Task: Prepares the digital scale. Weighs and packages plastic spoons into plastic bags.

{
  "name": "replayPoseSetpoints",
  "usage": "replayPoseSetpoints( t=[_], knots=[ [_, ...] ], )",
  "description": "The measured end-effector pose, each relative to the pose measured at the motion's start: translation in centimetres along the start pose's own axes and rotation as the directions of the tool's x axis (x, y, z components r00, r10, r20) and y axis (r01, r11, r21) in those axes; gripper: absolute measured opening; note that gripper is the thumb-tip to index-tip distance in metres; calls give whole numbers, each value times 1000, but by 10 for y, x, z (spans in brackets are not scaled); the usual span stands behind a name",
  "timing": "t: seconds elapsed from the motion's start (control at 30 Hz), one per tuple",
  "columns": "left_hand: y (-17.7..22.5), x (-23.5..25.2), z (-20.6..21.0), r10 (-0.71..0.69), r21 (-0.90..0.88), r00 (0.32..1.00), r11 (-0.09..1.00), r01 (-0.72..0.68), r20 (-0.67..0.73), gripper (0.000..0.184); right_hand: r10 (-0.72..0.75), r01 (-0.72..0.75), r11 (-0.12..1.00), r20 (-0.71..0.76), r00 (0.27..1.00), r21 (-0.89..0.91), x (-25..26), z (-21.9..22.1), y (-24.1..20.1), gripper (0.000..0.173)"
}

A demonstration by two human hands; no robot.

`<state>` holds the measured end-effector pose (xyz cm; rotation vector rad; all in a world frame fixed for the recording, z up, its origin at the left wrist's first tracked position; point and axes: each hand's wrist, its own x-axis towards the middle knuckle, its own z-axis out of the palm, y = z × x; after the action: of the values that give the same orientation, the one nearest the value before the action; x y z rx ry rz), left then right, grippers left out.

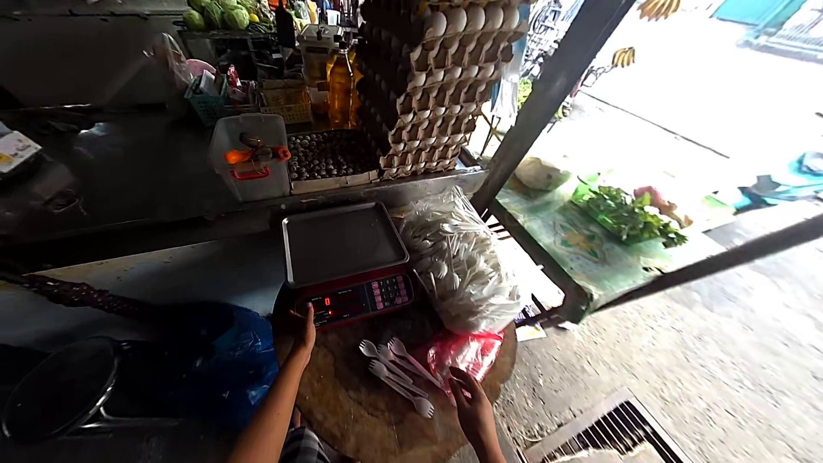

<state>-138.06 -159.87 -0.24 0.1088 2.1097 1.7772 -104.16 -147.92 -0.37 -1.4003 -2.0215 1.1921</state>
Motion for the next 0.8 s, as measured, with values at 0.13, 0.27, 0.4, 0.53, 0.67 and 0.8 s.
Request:
replayPoseSetpoints(
  t=[0.13,0.27,0.4,0.53,0.67,0.8],
  knots=[
    [-2,7,-17,56,8,995,998,-56,86,53,-32,32,999,19,999,-9,1,6,-13,32],
    [-16,5,-47,-42,-127,996,991,51,73,63,-109,109,994,-40,993,-6,-7,5,-15,37],
    [-24,-46,-79,-17,105,996,994,26,-83,60,-163,163,987,-160,974,-7,-17,-4,-12,46],
    [-29,-72,-61,499,504,849,695,-512,174,60,-221,215,975,-170,960,-55,-21,-12,-7,43],
    [51,-30,0,624,539,654,405,-738,427,56,-272,261,961,-147,951,-87,-19,-11,-20,40],
    [107,38,33,341,659,742,342,-670,578,65,-289,278,957,-177,941,-83,-31,-8,-31,39]
  ],
)
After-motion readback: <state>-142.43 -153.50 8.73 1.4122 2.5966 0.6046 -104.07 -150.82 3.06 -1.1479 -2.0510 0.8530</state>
